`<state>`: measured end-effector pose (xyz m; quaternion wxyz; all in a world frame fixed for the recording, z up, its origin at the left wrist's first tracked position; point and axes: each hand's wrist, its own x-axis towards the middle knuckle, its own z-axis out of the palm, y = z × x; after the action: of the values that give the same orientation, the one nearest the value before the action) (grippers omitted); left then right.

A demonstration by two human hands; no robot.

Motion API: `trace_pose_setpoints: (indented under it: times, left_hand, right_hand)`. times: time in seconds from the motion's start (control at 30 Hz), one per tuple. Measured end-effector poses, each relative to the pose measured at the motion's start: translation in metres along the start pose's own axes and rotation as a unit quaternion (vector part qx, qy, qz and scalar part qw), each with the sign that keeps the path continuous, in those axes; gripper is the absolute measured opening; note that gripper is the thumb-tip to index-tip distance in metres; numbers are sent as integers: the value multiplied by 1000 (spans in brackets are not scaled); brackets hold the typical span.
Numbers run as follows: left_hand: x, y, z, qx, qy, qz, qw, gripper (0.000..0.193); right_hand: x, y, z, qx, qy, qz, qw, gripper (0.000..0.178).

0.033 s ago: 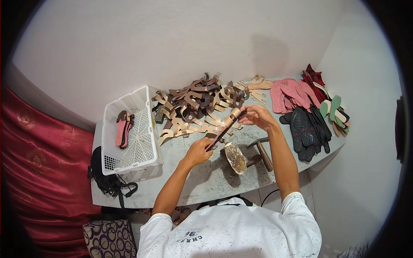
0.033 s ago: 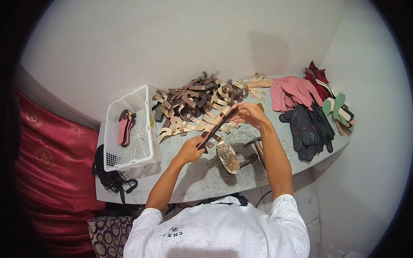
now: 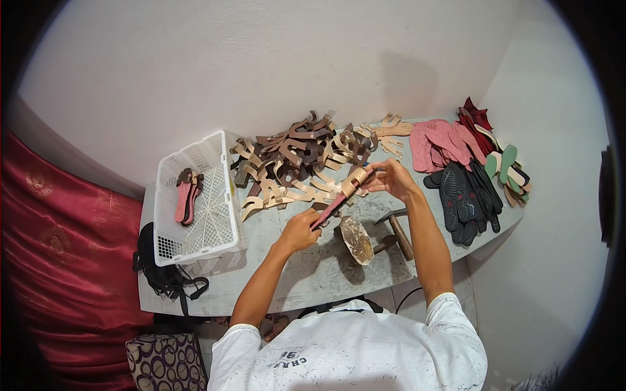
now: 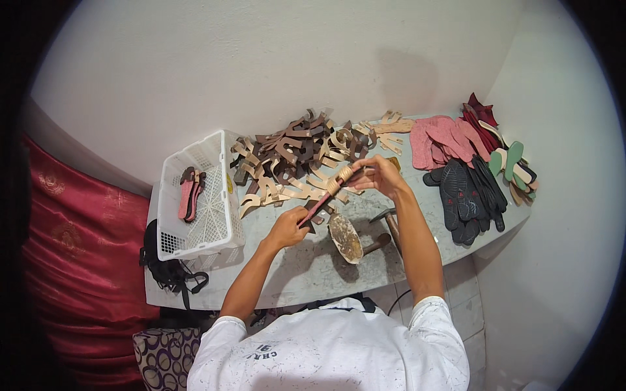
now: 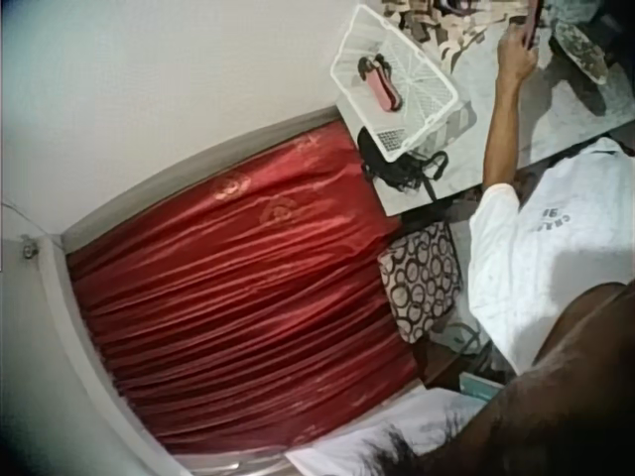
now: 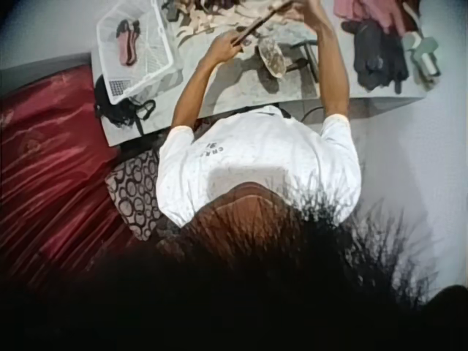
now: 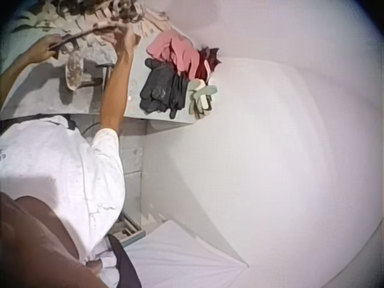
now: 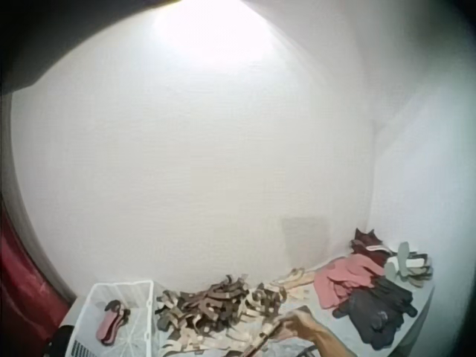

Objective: The person is assembling footwear by attaching leather upper components to a sole and shaping them with a hammer.

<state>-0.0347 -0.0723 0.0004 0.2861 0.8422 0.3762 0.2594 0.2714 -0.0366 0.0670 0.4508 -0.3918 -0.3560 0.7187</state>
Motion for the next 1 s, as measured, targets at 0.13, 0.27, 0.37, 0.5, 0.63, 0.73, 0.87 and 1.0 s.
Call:
trace_pose_setpoints:
  times: [0.13,0.27,0.37,0.5,0.63,0.73,0.87,1.0]
  left_hand:
    - [1,1,-4,45,13,3,999,20]
    - [6,9,-7,82,58,18,995,30]
    - [3,24,-10,76,6,-30,997,38]
    - [-9,11,-2,-13,-30,-71,997,47]
    - [-25,0,-1,-106,75,-87,988,42]
    - [-39,-2,-17,-110,24,-60,992,33]
    - [-71,-9,-31,-150,22,-82,985,25]
    - [-98,-7,-52,-164,62,-117,978,22]
  right_hand:
    - [-4,16,2,-55,47,-40,997,27]
    - [-3,28,-5,-79,103,-114,985,9]
    - [-7,36,-8,-89,128,-140,978,10]
    - [-5,41,-11,-105,102,-141,979,17]
    - [0,35,6,-152,97,-94,979,27]
    - [12,32,16,-180,58,-80,979,28]
    - [33,21,49,-226,-25,-53,972,25]
    - [62,10,92,-271,-81,8,959,24]
